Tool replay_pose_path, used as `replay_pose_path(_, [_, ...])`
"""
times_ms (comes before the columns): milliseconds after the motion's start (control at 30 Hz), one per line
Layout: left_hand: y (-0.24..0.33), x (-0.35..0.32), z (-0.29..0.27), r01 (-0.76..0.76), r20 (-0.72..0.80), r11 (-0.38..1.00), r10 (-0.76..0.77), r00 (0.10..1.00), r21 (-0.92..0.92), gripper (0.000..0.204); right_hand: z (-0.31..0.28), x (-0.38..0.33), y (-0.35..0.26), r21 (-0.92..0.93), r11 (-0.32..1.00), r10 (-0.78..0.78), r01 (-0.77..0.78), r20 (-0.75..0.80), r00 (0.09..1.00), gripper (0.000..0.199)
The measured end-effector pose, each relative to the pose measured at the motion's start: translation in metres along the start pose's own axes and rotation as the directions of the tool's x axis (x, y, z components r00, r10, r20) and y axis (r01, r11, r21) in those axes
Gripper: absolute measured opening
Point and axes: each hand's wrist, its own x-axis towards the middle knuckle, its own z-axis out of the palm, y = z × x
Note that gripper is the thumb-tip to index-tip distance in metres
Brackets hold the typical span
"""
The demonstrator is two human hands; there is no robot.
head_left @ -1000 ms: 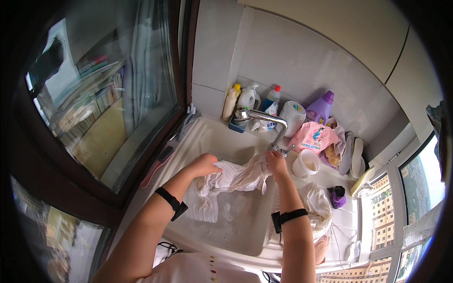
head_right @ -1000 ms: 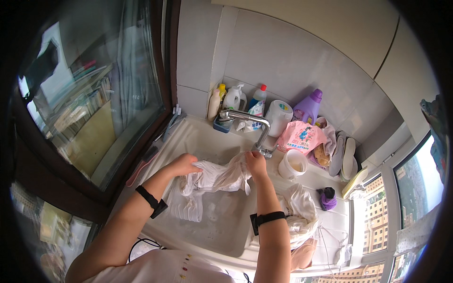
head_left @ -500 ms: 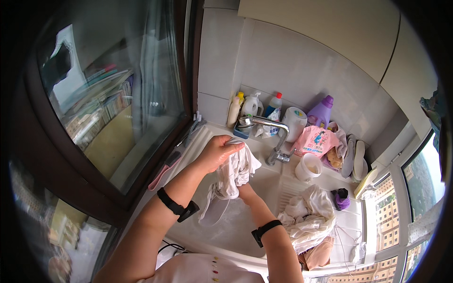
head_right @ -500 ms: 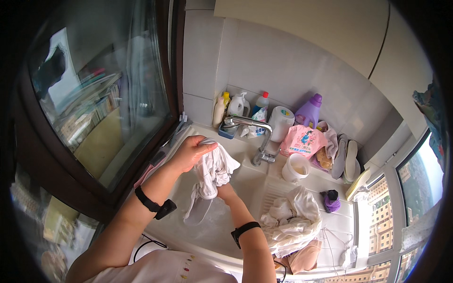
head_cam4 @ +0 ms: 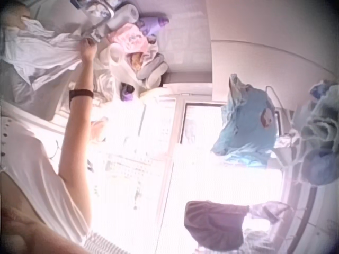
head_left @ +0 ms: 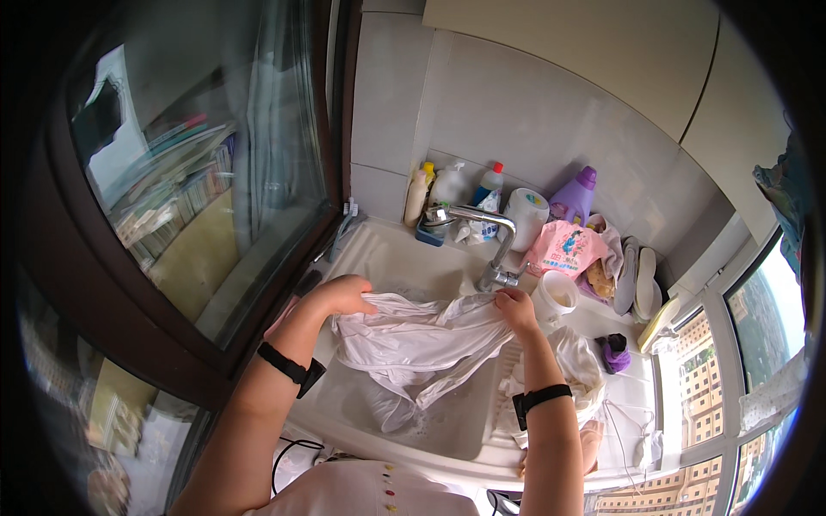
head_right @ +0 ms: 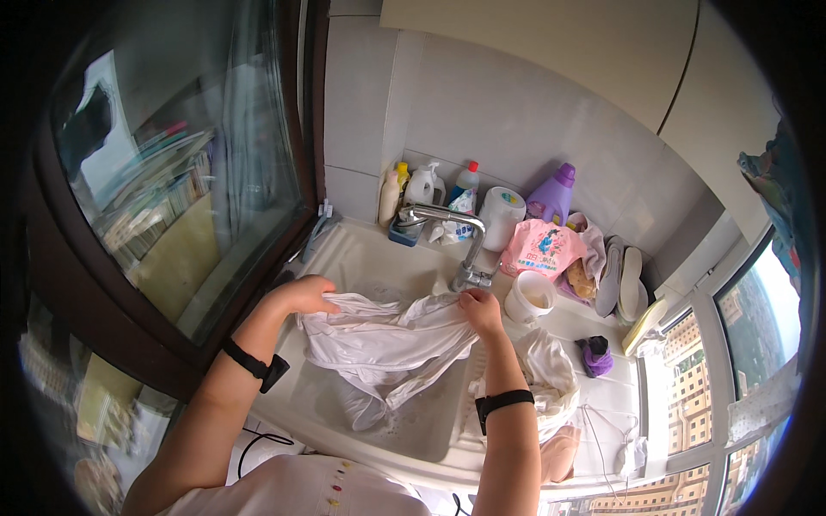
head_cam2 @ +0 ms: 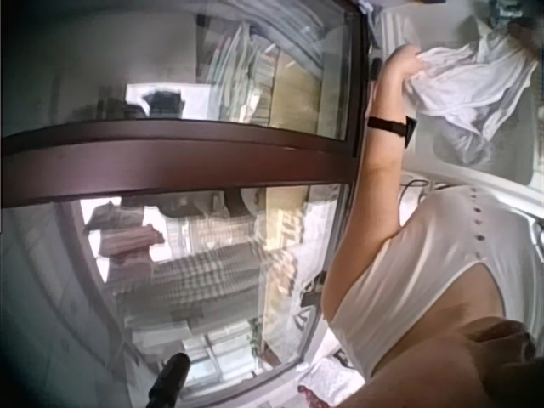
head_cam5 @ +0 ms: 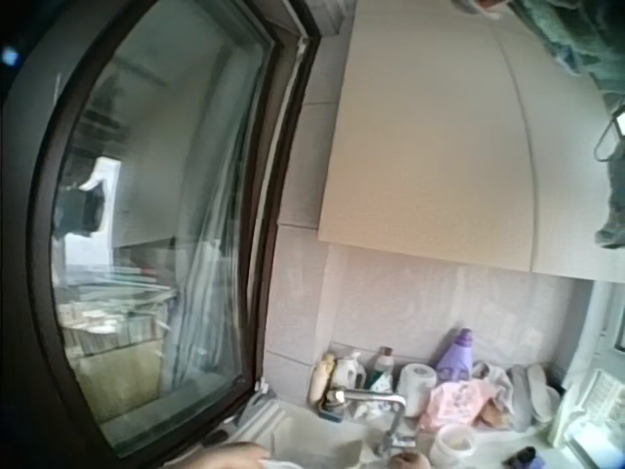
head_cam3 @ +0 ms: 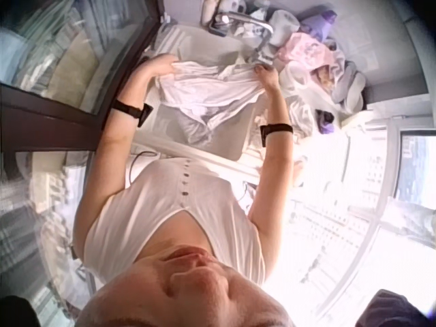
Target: The person washes white clothes by hand in a laundry sink, submerging them in water, scrubbing the fabric against itself, and wringing out the items one by one.
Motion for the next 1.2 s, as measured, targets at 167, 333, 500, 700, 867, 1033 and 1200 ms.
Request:
replay_pose_path(167, [-0.035,0.020,0.014,0.242,-0.003,0.961,-0.245,0.970,-0.134,0.051,-0.014,-0.017,-0.014,-0.378,0.918,0.034,0.117,0.371,0.928,0.038])
replay_pose_path(333, [-0.042,0.024,0.030,0.161,0.074,0.965,-0.180,0.981,0.206,0.054,-0.006,-0.030,-0.035,-0.055,0.997,0.069,-0.047,0.526,0.848,0.042])
replay_pose_path(500, [0.022,0.049,0.092,-0.204,-0.015,0.922,0.211,0.977,-0.328,0.047,0.014,-0.024,-0.037,0.129,0.989,-0.037,-0.069,0.679,0.733,0.042])
replay_pose_path(700, [0.017,0.058,0.112,-0.233,-0.093,0.892,0.214,0.972,-0.386,0.022,0.002,-0.032,-0.027,-0.032,0.999,0.043,-0.029,0.694,0.719,0.045])
replay_pose_path(867, [0.005,0.057,0.085,-0.212,-0.176,0.792,0.134,0.975,-0.572,0.014,0.001,-0.035,-0.006,-0.177,0.976,0.213,-0.130,0.628,0.749,0.041])
replay_pose_path(1033, [0.012,0.048,0.051,-0.136,-0.240,0.623,-0.085,0.967,-0.770,0.003,0.016,-0.027,0.016,0.088,0.943,0.237,-0.321,0.502,0.832,0.027])
replay_pose_path(1200, [-0.014,0.029,0.011,-0.378,-0.379,0.064,-0.299,0.876,-0.923,0.008,0.019,-0.019,0.039,-0.356,0.911,0.303,-0.208,0.236,0.923,0.024])
